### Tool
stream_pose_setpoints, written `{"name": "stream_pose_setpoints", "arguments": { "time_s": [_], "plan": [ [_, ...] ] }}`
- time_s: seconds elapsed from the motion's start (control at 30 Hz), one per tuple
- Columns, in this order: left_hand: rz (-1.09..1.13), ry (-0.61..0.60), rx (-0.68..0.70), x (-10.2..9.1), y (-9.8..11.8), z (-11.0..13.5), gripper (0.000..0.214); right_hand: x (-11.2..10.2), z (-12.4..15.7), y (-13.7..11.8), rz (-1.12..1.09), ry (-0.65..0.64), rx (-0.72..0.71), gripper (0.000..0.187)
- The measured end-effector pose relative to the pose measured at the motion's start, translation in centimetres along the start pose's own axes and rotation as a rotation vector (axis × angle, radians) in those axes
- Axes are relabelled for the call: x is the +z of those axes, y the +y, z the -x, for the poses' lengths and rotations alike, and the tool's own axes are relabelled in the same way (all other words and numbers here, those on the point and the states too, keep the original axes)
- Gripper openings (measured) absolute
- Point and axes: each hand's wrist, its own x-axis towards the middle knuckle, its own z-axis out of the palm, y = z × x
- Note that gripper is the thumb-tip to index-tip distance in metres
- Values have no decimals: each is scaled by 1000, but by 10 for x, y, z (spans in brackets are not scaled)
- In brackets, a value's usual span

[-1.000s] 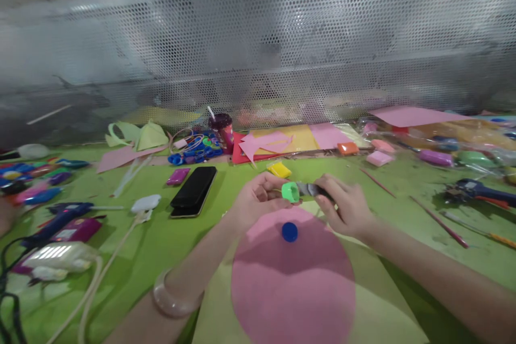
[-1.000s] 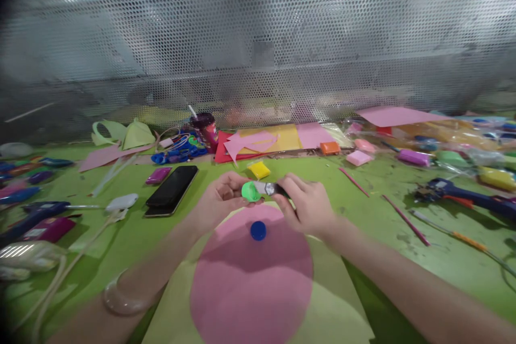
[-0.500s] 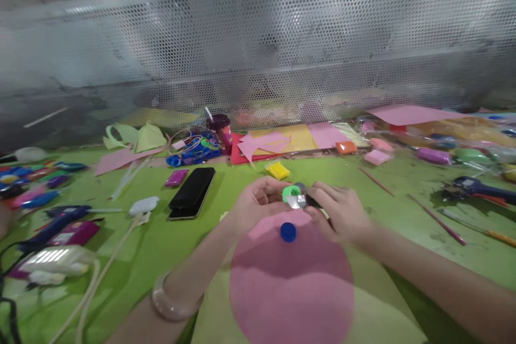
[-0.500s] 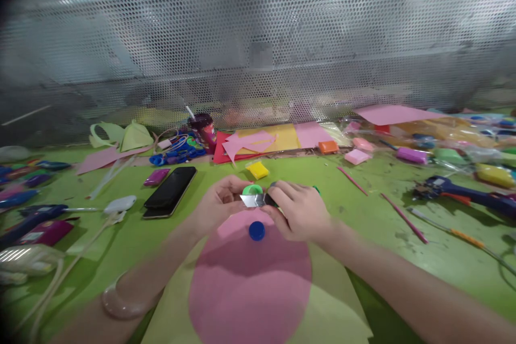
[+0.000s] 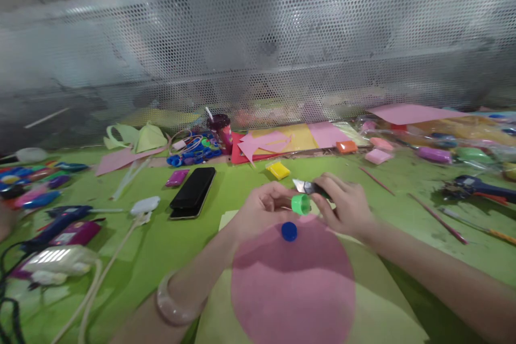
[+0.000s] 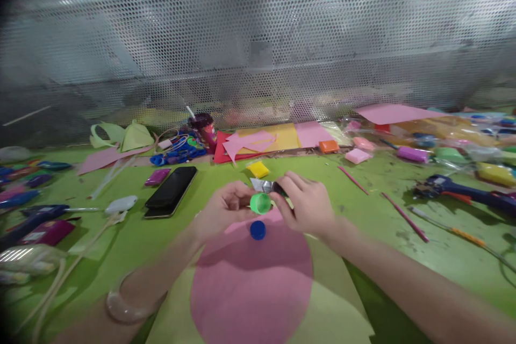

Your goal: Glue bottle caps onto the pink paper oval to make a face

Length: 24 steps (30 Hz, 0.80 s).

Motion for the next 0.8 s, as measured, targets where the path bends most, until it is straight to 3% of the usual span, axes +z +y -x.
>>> {"name": "stream_pose_setpoints", "arguments": {
  "time_s": [0.2,0.43,0.8],
  "plan": [
    [35,73,45,-5,3,-4,32,-3,-1,3,-43,17,-45,17],
    [52,45,58,-8,5,-5,32,1,-1,1,-26,-30,-155,25],
    [45,25,51,-8,2,-4,33,1,0,1,7,-43,-145,28]
  ]
}}
